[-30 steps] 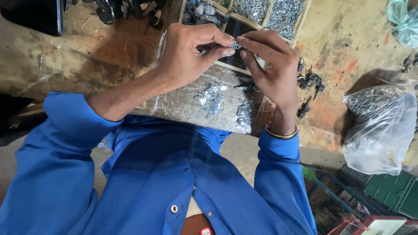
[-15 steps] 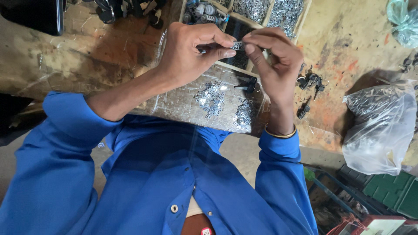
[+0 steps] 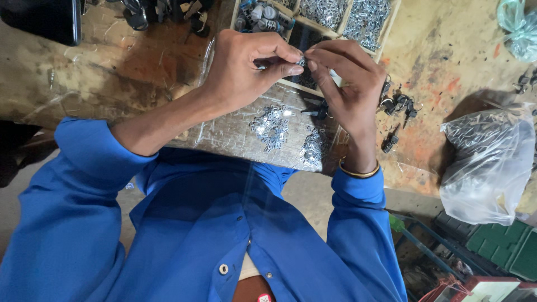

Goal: The person sits at a workbench and assembles small components. They pick small blue-topped parts from a compartment tray, insert them one at a time into a cylindrical metal body held in the other hand, and set finished assemblies on the table.

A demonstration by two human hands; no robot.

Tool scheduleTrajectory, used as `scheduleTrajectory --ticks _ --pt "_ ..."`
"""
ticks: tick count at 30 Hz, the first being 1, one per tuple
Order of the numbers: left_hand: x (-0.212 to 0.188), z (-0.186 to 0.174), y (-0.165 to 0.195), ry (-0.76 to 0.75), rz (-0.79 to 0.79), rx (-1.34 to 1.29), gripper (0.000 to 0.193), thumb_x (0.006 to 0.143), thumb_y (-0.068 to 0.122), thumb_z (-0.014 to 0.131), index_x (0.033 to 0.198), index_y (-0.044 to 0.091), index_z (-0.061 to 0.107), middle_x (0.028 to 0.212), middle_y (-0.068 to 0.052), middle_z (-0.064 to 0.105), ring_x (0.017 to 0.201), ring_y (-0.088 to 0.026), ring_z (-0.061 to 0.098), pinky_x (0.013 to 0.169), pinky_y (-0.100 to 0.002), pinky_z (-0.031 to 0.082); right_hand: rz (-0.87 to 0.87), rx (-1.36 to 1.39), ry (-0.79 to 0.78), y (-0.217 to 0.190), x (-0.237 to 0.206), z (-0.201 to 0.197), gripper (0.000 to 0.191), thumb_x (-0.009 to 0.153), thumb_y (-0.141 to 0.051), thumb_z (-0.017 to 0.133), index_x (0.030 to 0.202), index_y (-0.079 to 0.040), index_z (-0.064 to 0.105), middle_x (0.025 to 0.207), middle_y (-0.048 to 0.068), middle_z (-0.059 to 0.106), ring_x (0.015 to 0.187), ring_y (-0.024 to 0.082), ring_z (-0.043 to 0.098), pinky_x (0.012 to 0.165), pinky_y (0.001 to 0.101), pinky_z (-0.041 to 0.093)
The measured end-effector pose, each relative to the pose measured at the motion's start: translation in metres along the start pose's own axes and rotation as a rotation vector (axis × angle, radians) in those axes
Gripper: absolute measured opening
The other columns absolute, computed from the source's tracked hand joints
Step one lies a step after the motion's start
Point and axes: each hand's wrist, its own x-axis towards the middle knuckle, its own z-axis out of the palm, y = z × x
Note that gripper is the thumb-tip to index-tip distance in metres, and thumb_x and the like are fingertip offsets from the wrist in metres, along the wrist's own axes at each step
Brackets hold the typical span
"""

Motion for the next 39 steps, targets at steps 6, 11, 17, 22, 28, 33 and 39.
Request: scheduleTrajectory --ticks 6,11,17,22,28,33,39 --pt "-0.001 -0.001 0.004 -0.005 -0.014 -0.015 0.012 0.098 0.001 0.083 0.106 -0.001 0.075 0.106 -0.014 0.079 0.104 -0.022 0.08 0.092 -0.031 0.068 -0.026 0.015 -0.036 -0.001 0.001 -0.001 0.015 0.102 0.003 0.079 0.116 0.0 0.076 0.116 0.011 0.071 0.106 0.023 0.071 0.087 0.0294 0.058" --pt "-0.001 0.0 0.003 -0.005 -0.023 -0.007 0.011 0.097 0.001 0.083 0.105 -0.001 0.075 0.105 -0.014 0.079 0.103 -0.022 0.08 0.09 -0.031 0.068 0.006 0.058 -0.031 0.0 0.001 0.0 0.016 0.103 0.004 0.078 0.118 0.0 0.076 0.117 0.012 0.071 0.107 0.022 0.071 0.089 0.0299 0.058" --pt "0.001 0.001 0.003 0.008 -0.037 -0.055 0.012 0.097 0.0 0.083 0.105 -0.001 0.074 0.108 -0.014 0.079 0.104 -0.022 0.079 0.091 -0.03 0.068 0.411 0.449 0.224 0.005 0.002 0.004 0.011 0.092 -0.003 0.074 0.102 -0.005 0.076 0.105 0.006 0.071 0.08 0.013 0.069 0.074 0.0283 0.057" --pt "-0.002 -0.002 0.006 0.015 -0.026 -0.027 0.013 0.097 -0.002 0.084 0.107 -0.002 0.075 0.106 -0.013 0.079 0.1 -0.02 0.08 0.087 -0.029 0.066 -0.024 -0.093 -0.084 0.017 0.001 -0.015 0.023 0.092 -0.001 0.088 0.111 -0.004 0.077 0.101 0.009 0.069 0.087 0.022 0.063 0.078 0.0349 0.05" --pt "-0.009 -0.002 0.007 0.019 -0.028 -0.133 0.013 0.108 -0.002 0.081 0.115 -0.003 0.071 0.115 -0.013 0.078 0.108 -0.018 0.079 0.093 -0.028 0.068 0.014 -0.282 -0.314 0.008 -0.04 -0.048 0.02 0.085 -0.005 0.09 0.1 -0.01 0.079 0.08 0.004 0.062 0.074 0.021 0.06 0.069 0.0379 0.043" --pt "-0.02 -0.002 0.013 0.032 0.003 -0.164 0.013 0.109 -0.003 0.079 0.116 -0.004 0.068 0.114 -0.013 0.076 0.107 -0.019 0.078 0.095 -0.03 0.067 0.173 -0.424 -0.288 -0.01 -0.082 -0.027 0.017 0.083 -0.01 0.088 0.097 -0.01 0.077 0.075 0.003 0.058 0.07 0.02 0.058 0.072 0.039 0.043" --pt "-0.029 -0.005 0.029 0.036 0.004 -0.147 0.013 0.11 -0.002 0.076 0.12 -0.003 0.067 0.115 -0.013 0.074 0.103 -0.018 0.078 0.094 -0.029 0.068 0.258 -0.441 -0.04 -0.035 -0.119 0.001 0.016 0.086 -0.011 0.089 0.099 -0.012 0.08 0.085 0.001 0.064 0.082 0.022 0.059 0.081 0.0409 0.042"
